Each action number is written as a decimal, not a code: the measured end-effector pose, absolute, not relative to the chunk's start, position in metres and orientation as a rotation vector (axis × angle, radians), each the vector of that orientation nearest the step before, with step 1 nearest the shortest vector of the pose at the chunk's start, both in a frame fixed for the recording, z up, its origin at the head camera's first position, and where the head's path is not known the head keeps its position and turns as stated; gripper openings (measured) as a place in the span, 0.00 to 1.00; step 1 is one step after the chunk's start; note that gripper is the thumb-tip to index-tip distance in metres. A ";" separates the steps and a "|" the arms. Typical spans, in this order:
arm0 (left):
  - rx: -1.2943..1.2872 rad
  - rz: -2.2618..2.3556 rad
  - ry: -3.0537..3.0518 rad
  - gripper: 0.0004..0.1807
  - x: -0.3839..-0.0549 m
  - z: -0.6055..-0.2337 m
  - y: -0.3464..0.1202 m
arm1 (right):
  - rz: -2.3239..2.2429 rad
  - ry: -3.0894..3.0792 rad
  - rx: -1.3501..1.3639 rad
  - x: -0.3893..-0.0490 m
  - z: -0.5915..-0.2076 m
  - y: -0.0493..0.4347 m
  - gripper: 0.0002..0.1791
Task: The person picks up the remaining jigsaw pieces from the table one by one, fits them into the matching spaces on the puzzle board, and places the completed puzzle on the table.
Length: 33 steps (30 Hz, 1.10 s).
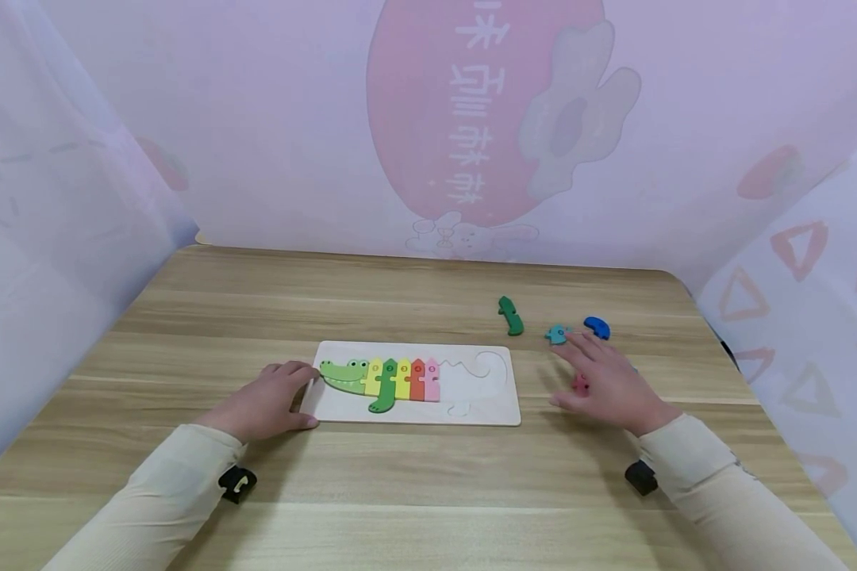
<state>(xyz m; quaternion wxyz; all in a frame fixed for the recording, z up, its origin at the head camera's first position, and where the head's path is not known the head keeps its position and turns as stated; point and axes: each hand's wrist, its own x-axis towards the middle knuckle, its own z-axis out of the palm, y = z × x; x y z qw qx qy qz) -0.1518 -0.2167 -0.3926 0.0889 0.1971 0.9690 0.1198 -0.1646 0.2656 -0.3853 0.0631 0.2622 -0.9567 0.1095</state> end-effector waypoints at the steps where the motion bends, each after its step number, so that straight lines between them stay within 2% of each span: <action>1: 0.587 0.357 2.883 0.35 -0.152 -0.393 -0.217 | 0.323 -2.895 0.787 -0.165 -0.386 0.266 0.40; 11: 0.590 0.358 2.885 0.35 -0.152 -0.393 -0.217 | 0.254 -2.851 0.813 -0.163 -0.389 0.272 0.36; 33: 0.596 0.362 2.879 0.34 -0.151 -0.390 -0.216 | 0.257 -2.963 0.788 -0.159 -0.393 0.287 0.36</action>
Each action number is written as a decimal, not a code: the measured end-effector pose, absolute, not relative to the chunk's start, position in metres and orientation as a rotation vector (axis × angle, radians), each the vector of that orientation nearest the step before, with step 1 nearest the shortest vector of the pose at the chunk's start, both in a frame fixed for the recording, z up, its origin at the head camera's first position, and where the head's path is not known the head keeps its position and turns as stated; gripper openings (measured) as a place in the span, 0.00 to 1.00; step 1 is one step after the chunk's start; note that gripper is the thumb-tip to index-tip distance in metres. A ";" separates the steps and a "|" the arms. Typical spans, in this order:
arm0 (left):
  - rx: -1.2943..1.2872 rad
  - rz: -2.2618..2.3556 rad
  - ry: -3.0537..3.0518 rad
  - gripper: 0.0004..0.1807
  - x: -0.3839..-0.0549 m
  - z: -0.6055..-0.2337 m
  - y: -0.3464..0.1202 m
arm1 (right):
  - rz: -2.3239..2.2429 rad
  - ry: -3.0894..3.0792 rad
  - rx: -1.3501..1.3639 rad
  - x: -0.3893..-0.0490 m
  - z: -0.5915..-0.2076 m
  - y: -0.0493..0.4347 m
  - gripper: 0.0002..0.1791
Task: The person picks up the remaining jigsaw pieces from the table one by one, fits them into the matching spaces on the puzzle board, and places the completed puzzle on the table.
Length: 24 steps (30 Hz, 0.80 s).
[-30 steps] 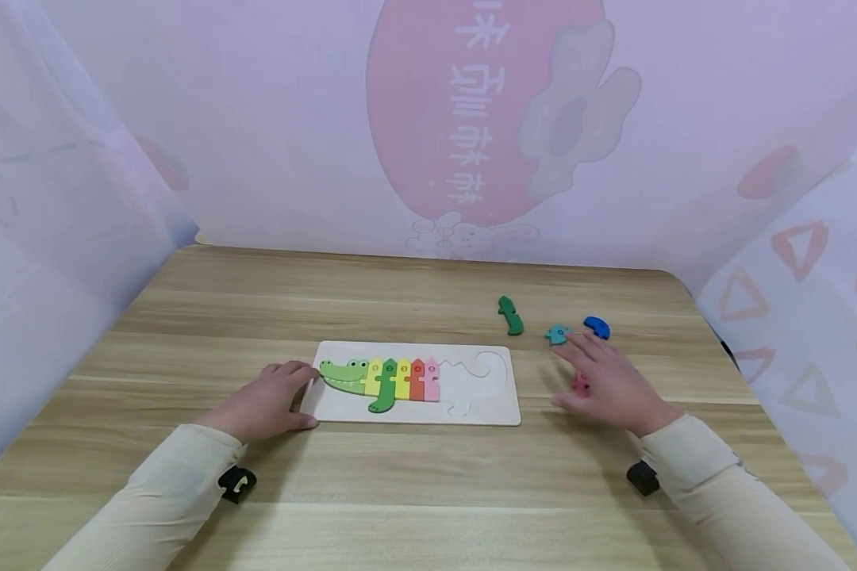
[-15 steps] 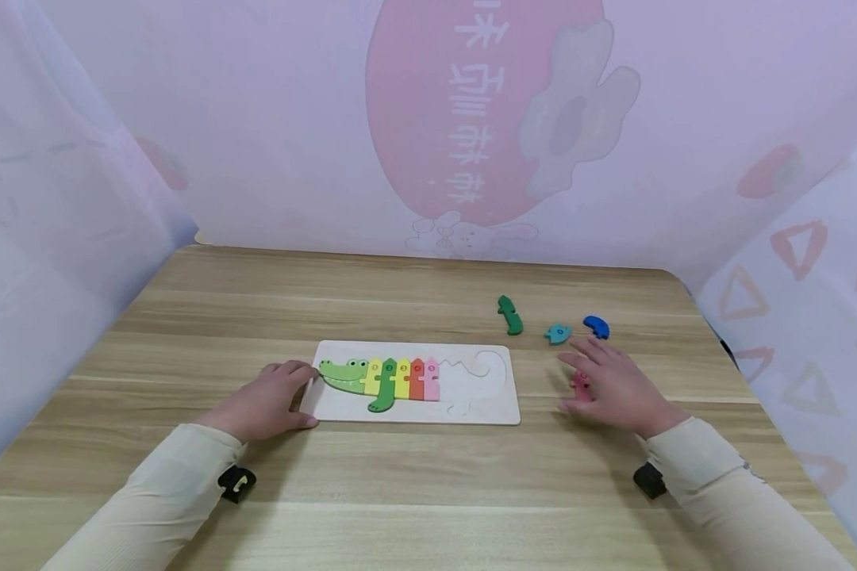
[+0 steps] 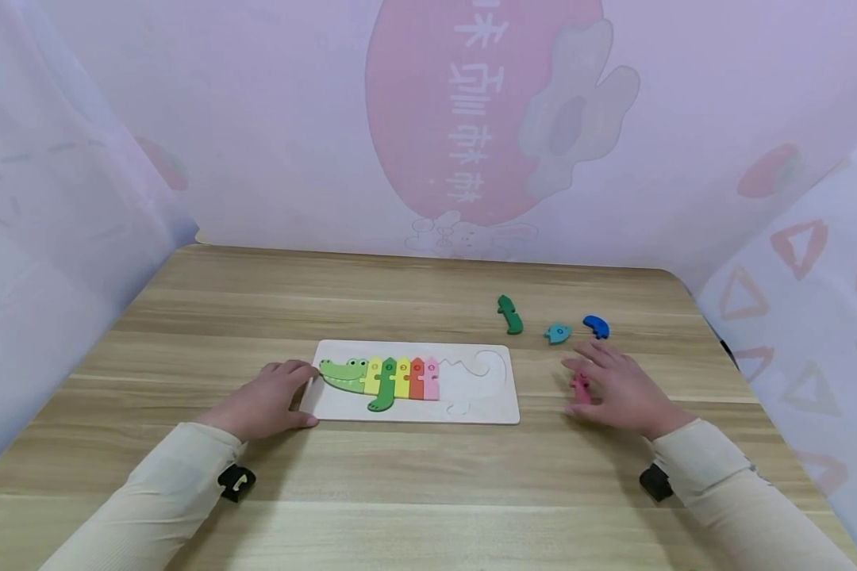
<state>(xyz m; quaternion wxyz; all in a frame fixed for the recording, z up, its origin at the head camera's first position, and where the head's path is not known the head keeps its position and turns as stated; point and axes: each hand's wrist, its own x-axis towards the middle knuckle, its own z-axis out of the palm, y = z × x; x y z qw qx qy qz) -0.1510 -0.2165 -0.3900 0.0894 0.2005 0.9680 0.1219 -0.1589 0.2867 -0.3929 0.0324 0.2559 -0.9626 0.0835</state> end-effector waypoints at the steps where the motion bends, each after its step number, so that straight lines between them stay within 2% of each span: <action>1: 0.598 0.364 2.878 0.34 -0.151 -0.390 -0.216 | 0.255 -2.971 0.786 -0.159 -0.393 0.287 0.37; 24: 0.597 0.366 2.876 0.35 -0.151 -0.392 -0.216 | 0.239 -3.017 0.780 -0.157 -0.395 0.295 0.35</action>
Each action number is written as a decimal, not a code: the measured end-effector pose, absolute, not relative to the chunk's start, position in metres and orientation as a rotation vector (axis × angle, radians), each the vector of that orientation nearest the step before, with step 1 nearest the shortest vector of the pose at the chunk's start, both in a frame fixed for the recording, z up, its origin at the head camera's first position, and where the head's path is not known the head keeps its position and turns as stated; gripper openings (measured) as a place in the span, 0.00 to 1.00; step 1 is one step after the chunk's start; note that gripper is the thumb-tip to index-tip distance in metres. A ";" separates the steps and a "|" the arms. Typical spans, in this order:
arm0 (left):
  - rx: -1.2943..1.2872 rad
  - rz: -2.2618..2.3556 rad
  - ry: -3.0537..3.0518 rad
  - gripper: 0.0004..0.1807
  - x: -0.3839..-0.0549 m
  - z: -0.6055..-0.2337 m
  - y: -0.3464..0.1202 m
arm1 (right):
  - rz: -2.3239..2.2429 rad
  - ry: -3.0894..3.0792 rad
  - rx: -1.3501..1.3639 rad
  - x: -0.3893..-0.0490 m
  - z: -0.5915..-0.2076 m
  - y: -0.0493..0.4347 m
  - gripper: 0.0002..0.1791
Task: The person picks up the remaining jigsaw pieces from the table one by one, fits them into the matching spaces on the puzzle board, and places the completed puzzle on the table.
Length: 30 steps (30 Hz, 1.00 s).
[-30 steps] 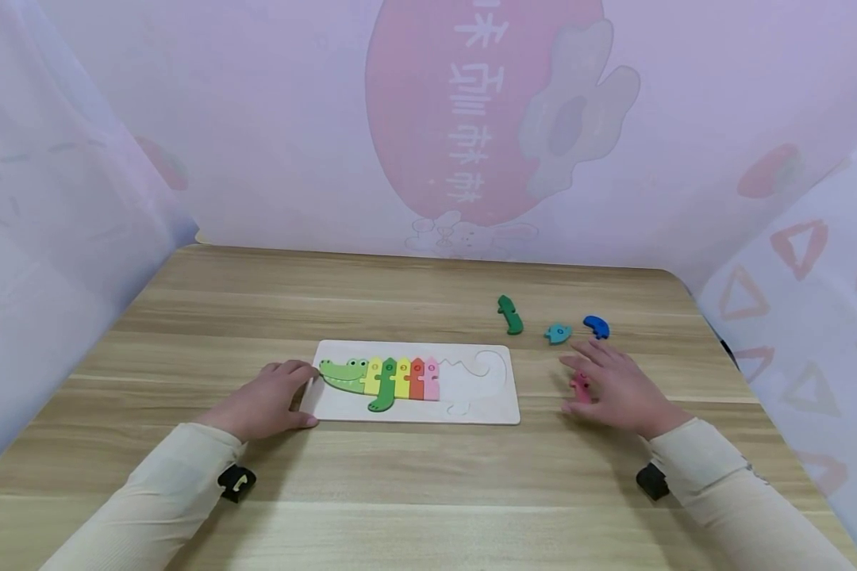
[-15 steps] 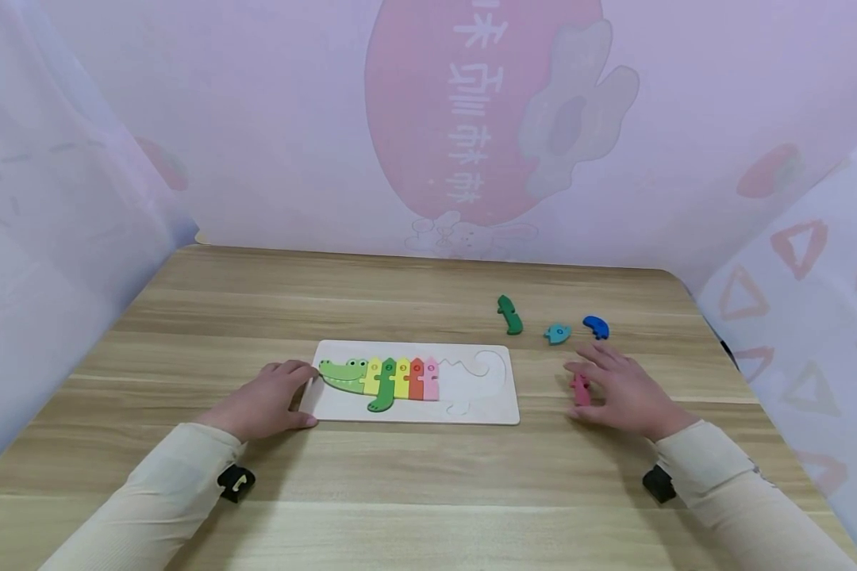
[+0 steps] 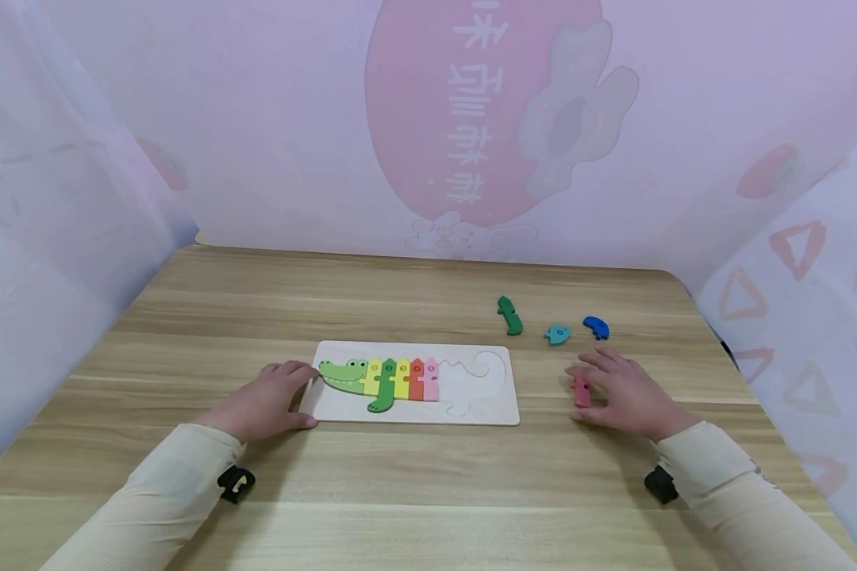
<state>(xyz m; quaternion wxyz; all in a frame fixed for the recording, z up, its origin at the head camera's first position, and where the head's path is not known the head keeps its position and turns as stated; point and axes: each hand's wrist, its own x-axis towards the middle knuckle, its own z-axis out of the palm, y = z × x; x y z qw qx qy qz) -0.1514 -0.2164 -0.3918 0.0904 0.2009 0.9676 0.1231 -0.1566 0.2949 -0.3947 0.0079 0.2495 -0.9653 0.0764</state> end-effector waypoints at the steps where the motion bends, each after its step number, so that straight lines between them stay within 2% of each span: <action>1: 0.598 0.366 2.878 0.35 -0.152 -0.392 -0.216 | 0.239 -3.016 0.779 -0.157 -0.395 0.295 0.35; 30: 0.582 0.369 2.882 0.35 -0.151 -0.391 -0.216 | 0.236 -3.034 0.789 -0.157 -0.393 0.295 0.27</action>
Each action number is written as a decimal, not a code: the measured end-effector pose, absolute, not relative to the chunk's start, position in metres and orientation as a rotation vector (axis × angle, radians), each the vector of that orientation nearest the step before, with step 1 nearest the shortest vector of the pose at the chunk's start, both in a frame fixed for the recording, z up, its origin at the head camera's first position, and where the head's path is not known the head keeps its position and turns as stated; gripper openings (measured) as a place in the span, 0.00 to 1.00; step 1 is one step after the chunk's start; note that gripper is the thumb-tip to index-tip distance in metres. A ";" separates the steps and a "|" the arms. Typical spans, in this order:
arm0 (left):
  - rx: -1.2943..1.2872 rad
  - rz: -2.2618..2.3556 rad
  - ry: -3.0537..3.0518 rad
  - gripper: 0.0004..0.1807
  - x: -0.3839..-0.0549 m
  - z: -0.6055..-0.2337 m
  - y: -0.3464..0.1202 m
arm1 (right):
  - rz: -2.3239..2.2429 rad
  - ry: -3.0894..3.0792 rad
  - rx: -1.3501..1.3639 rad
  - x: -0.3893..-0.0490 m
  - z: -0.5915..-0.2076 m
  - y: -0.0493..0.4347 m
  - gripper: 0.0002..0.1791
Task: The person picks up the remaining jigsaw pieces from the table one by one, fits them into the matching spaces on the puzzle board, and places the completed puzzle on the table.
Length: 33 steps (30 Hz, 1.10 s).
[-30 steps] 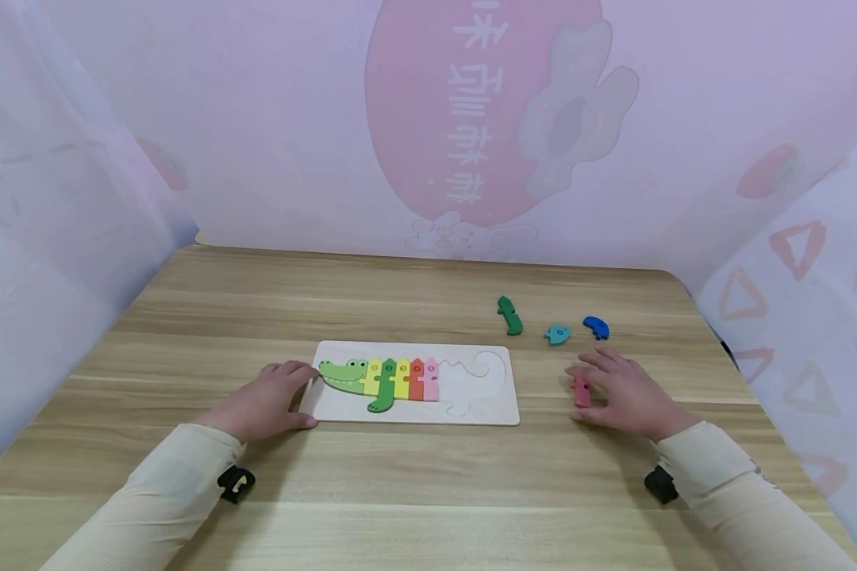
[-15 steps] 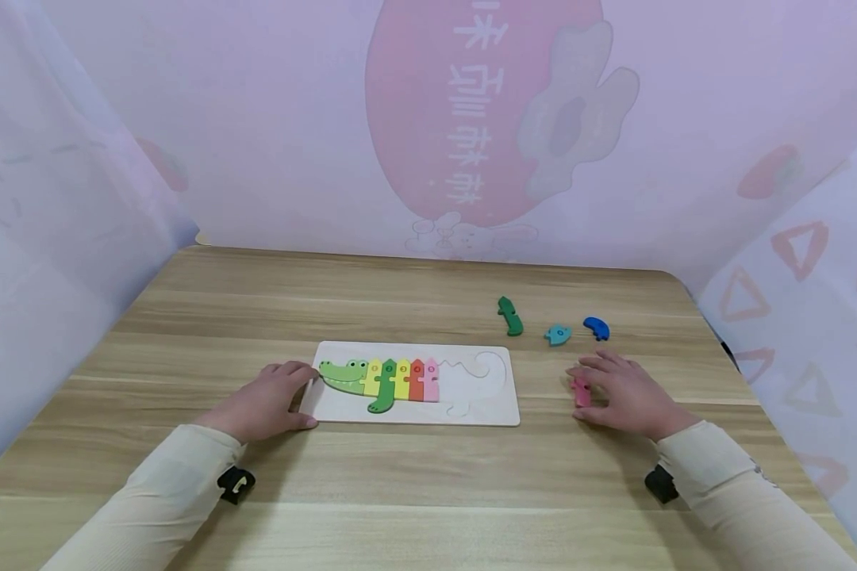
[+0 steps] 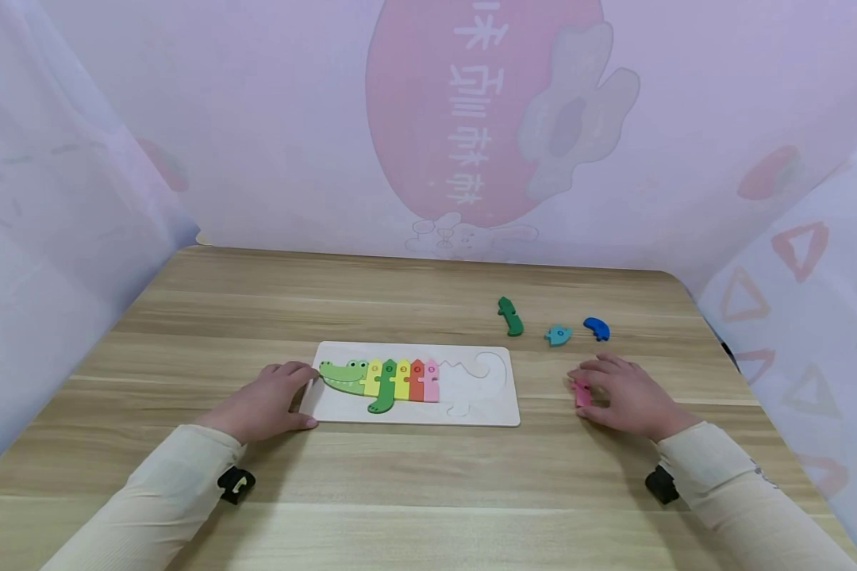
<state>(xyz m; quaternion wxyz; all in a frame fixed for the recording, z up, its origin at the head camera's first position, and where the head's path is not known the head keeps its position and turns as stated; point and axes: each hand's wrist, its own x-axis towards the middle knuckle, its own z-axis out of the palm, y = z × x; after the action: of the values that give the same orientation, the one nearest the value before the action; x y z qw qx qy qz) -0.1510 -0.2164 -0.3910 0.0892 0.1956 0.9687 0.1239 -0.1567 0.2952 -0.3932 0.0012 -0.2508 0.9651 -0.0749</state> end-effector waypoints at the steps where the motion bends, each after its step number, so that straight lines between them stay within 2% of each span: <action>1: 0.582 0.369 2.882 0.35 -0.151 -0.391 -0.216 | -0.234 3.031 -0.789 -0.157 -0.393 0.295 0.27; 33: 0.595 0.381 2.884 0.35 -0.150 -0.391 -0.218 | -0.275 3.026 -0.852 -0.160 -0.397 0.296 0.18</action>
<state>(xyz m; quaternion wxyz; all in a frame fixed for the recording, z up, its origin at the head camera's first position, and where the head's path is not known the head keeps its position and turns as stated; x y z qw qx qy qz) -0.1504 -0.2178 -0.3908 0.0861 0.1997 0.9676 0.1280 -0.1595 0.2960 -0.3972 -0.0071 -0.2701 0.9589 -0.0871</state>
